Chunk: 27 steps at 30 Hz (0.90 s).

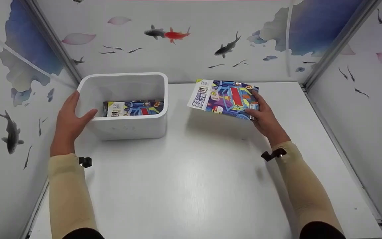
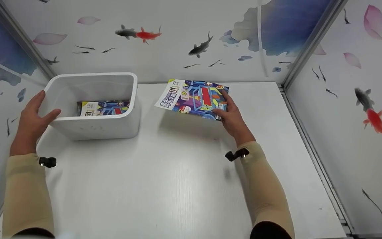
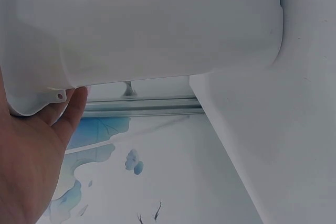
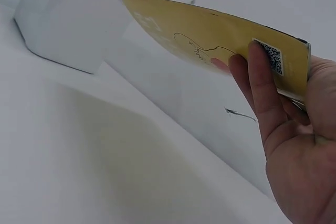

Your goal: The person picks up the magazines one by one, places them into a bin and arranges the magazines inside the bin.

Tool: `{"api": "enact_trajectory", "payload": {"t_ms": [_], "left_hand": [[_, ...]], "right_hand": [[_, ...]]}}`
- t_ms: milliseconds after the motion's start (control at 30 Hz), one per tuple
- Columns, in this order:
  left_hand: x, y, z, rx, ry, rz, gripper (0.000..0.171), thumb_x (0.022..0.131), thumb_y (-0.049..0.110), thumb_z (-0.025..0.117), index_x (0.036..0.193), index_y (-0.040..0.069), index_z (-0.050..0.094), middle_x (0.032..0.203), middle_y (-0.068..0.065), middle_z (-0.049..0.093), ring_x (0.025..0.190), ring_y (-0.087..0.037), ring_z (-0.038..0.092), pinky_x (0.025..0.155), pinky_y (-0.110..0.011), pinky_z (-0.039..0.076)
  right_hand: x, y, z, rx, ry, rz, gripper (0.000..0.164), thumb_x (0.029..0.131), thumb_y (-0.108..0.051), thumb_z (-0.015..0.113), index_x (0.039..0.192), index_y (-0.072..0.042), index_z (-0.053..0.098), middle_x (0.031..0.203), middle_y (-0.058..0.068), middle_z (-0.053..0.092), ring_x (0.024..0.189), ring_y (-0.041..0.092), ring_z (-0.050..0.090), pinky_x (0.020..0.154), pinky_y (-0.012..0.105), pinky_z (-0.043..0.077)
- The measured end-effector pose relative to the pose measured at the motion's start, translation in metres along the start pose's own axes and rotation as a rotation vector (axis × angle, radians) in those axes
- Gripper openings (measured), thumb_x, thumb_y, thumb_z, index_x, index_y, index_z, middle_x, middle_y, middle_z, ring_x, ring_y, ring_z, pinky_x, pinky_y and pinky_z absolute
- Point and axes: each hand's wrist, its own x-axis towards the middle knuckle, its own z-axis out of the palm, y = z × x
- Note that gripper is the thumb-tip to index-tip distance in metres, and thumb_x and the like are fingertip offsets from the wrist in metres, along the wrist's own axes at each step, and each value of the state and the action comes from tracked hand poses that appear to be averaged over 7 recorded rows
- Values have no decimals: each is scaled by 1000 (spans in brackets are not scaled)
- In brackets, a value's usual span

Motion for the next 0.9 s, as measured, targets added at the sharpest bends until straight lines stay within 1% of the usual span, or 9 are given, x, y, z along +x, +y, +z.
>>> {"api": "enact_trajectory", "payload": {"t_ms": [100,200,567,900], "left_hand": [[-1,-1,-2,-1,-2,4,109,99,69,72,180,24,16,186,-9,13,170,-39,13,132,-72,14],[-2,0,-1,-5,-1,1,109,98,69,72,180,24,16,186,-9,13,170,-40,13,131,-73,15],[-3,2,-1,-1,-2,-11,109,98,71,72,180,25,16,186,-10,12,170,-41,13,131,-73,15],[-1,2,0,13,2,-3,109,99,70,71,180,24,16,186,-9,13,170,-40,13,131,-72,16]], "right_hand": [[1,-5,7,28,15,-9,100,99,-6,84,176,-42,29,175,11,25,142,31,54,107,33,59],[1,-8,12,33,22,-25,99,99,-7,84,175,-42,31,174,11,26,142,32,54,108,34,59],[0,-25,28,80,-2,-62,95,101,-5,82,175,-39,33,172,11,28,142,33,55,109,34,58],[1,-39,41,113,-17,-81,93,100,-4,82,172,-42,38,172,10,28,144,34,54,111,35,57]]}}
